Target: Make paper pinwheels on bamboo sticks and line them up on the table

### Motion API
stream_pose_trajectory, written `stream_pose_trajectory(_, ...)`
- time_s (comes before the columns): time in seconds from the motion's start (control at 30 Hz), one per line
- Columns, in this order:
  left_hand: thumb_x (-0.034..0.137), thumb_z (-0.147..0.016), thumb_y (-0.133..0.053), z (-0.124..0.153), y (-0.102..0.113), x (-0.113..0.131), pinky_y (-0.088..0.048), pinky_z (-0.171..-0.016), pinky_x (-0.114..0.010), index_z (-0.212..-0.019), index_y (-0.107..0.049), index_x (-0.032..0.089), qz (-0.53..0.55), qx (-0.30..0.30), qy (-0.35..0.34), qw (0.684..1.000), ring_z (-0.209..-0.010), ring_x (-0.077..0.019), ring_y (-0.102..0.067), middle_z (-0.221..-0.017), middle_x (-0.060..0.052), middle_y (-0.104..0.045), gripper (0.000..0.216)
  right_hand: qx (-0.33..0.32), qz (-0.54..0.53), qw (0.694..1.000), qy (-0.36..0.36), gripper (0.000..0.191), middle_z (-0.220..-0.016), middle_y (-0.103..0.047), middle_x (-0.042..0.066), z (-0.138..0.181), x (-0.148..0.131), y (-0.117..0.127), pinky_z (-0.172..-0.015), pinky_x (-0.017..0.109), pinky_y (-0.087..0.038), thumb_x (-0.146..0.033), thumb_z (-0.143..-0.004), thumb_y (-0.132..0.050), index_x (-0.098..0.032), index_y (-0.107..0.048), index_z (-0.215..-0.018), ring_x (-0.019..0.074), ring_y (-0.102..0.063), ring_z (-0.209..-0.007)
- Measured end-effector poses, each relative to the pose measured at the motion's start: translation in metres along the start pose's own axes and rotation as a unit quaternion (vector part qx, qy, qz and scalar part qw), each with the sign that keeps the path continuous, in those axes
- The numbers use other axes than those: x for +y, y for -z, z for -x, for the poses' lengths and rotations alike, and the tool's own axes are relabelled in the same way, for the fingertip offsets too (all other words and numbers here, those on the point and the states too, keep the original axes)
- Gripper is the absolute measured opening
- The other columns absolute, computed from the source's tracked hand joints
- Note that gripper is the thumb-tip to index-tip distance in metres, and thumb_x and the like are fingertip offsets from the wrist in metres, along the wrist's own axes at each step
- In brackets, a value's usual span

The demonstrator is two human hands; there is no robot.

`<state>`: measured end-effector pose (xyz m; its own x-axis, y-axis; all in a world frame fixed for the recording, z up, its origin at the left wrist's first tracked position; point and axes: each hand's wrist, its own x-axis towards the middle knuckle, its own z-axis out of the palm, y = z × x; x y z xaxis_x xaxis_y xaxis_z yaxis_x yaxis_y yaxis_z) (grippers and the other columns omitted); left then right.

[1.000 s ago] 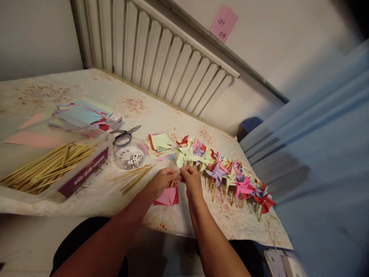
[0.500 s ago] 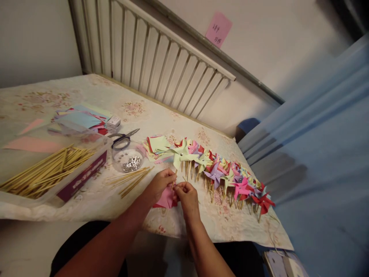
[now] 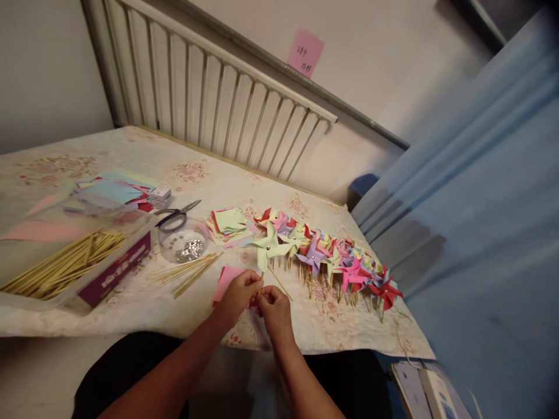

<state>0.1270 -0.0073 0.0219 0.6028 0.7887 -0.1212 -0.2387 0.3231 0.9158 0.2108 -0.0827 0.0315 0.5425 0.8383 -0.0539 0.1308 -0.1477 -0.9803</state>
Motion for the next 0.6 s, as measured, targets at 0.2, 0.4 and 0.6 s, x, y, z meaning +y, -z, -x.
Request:
stream_pose_trajectory(0.2,0.038,-0.068,-0.060,0.013,-0.029,-0.014,-0.033,-0.052,-0.024,-0.068,-0.052,0.019,-0.125,0.014,-0.026,0.992,-0.051,-0.0093,-0.041,-0.055,0.006,-0.047,0.021,0.025,0.051,0.998,0.005,0.013,-0.053,-0.050,-0.006,0.015,0.018,0.036,-0.047,0.024,-0.038,-0.033,-0.070,-0.058,-0.021,-0.057,-0.066,0.0119,-0.046,-0.046)
stream_pose_trajectory(0.4,0.037,-0.065,-0.056,0.016,-0.053,-0.047,-0.032,-0.051,-0.024,-0.066,-0.049,0.020,-0.227,-0.014,0.002,0.974,-0.052,-0.0102,-0.040,-0.055,0.007,-0.045,0.019,0.048,0.103,0.993,0.011,0.012,-0.053,-0.049,-0.006,0.025,0.039,0.073,-0.051,0.024,-0.037,-0.033,-0.070,-0.056,-0.022,-0.056,-0.064,0.0134,-0.047,-0.050)
stream_pose_trajectory(0.6,0.038,-0.063,-0.054,0.011,-0.068,-0.073,-0.032,-0.051,-0.023,-0.067,-0.048,0.020,-0.250,-0.037,0.014,0.967,-0.052,-0.0099,-0.039,-0.057,0.007,-0.044,0.019,0.060,0.145,0.986,0.050,0.012,-0.056,-0.054,-0.004,0.031,0.055,0.097,-0.056,0.025,-0.037,-0.029,-0.072,-0.055,-0.021,-0.058,-0.063,0.0139,-0.049,-0.055)
